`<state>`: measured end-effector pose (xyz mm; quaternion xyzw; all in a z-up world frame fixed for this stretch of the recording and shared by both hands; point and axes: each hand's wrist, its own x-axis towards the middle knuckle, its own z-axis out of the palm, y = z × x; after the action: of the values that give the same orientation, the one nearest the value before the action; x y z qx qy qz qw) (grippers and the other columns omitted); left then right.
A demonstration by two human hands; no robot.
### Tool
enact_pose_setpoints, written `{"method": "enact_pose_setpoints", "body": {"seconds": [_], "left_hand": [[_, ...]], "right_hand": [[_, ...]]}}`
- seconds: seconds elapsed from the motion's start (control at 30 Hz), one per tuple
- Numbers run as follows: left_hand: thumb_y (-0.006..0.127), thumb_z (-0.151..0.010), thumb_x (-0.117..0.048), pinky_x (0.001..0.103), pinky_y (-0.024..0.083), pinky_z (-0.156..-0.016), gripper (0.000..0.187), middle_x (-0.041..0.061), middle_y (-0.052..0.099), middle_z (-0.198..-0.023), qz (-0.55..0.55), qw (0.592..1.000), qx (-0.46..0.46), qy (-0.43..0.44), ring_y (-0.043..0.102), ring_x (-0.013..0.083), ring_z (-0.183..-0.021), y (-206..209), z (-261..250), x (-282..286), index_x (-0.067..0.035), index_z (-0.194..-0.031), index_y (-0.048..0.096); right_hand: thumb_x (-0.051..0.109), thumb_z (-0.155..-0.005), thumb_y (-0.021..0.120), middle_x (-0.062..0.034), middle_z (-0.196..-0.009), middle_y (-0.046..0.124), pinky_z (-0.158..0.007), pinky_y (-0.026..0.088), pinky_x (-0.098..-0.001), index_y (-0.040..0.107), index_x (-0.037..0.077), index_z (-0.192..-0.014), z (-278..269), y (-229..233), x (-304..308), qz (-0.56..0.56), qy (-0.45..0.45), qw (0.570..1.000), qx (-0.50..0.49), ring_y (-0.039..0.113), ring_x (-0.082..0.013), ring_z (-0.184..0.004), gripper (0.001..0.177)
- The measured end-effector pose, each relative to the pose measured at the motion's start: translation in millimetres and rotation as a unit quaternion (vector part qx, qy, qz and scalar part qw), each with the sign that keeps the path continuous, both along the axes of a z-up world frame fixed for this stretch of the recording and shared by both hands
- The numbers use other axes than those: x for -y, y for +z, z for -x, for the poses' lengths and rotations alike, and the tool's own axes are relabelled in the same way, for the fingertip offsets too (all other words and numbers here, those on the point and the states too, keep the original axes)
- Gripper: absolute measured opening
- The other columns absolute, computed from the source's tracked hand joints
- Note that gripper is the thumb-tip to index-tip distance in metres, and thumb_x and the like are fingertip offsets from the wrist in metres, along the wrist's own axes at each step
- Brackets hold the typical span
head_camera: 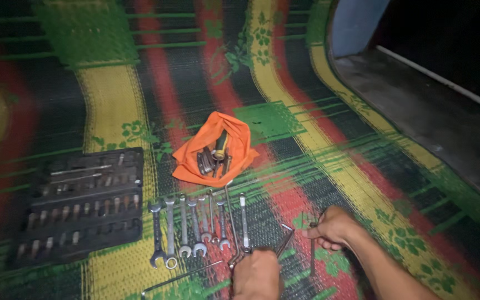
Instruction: The person gathers wrenches and other tools from a patterned mat, places them into an orange cloth bag, and then closes a black plastic tool case. The person folds the cloth bag and sets it aside.
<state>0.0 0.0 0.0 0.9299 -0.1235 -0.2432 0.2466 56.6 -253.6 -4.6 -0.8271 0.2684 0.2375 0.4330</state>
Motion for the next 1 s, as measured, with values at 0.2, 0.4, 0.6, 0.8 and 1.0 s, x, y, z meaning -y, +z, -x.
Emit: {"method": "enact_pose_setpoints", "body": {"seconds": [0.2,0.4,0.6,0.8,1.0], "left_hand": [[0.075,-0.089,-0.027,0.048,0.055,-0.096,0.026,0.02,0.072,-0.111,0.021,0.999,-0.029,0.014,0.07,0.0372,-0.109,36.5,1.9,-20.9,-0.008,-0.107,0.075],[0.073,-0.091,-0.036,0.05,0.054,-0.096,0.035,0.024,0.069,-0.11,0.08,0.994,-0.016,0.068,0.068,0.0414,-0.108,59.6,-15.3,-41.9,-0.004,-0.107,0.072],[0.071,-0.089,-0.035,0.049,0.056,-0.092,0.029,0.021,0.073,-0.104,0.123,0.988,0.01,0.088,0.07,0.0387,-0.102,39.8,-38.3,-63.3,-0.008,-0.1,0.072],[0.071,-0.085,-0.028,0.049,0.055,-0.092,0.022,0.019,0.074,-0.103,0.13,0.989,0.019,0.072,0.071,0.0385,-0.1,22.3,-47.4,-70.8,-0.009,-0.095,0.076],[0.07,-0.092,-0.039,0.048,0.055,-0.095,0.038,0.023,0.072,-0.108,0.056,0.995,-0.017,0.076,0.07,0.0389,-0.105,41.7,-46.5,-58.4,-0.003,-0.102,0.072]], "right_hand": [[0.012,-0.089,0.077,-0.0153,-0.06,0.069,-0.036,0.036,-0.0309,0.073,-0.007,-0.085,-11.0,25.0,-28.1,-0.019,-0.031,0.999,0.04,0.052,-0.0159,-0.041,0.02],[0.027,-0.093,0.075,-0.0081,-0.063,0.066,-0.036,0.034,-0.0263,0.064,0.0,-0.08,-69.2,64.9,-79.0,-0.152,-0.046,0.974,0.162,0.05,-0.0108,-0.043,0.031],[0.027,-0.093,0.073,-0.0072,-0.066,0.065,-0.04,0.04,-0.0276,0.066,0.003,-0.08,-135.5,77.3,-154.4,-0.119,-0.063,0.968,0.21,0.053,-0.0132,-0.046,0.028],[0.03,-0.092,0.074,-0.0007,-0.072,0.069,-0.048,0.049,-0.0242,0.074,0.005,-0.085,-162.7,79.4,-168.2,-0.126,-0.075,0.965,0.216,0.058,-0.0092,-0.055,0.026],[0.031,-0.091,0.075,-0.0015,-0.076,0.068,-0.05,0.052,-0.0263,0.068,0.005,-0.087,-125.3,74.1,-109.3,-0.059,-0.072,0.978,0.186,0.059,-0.01,-0.058,0.027]]}}
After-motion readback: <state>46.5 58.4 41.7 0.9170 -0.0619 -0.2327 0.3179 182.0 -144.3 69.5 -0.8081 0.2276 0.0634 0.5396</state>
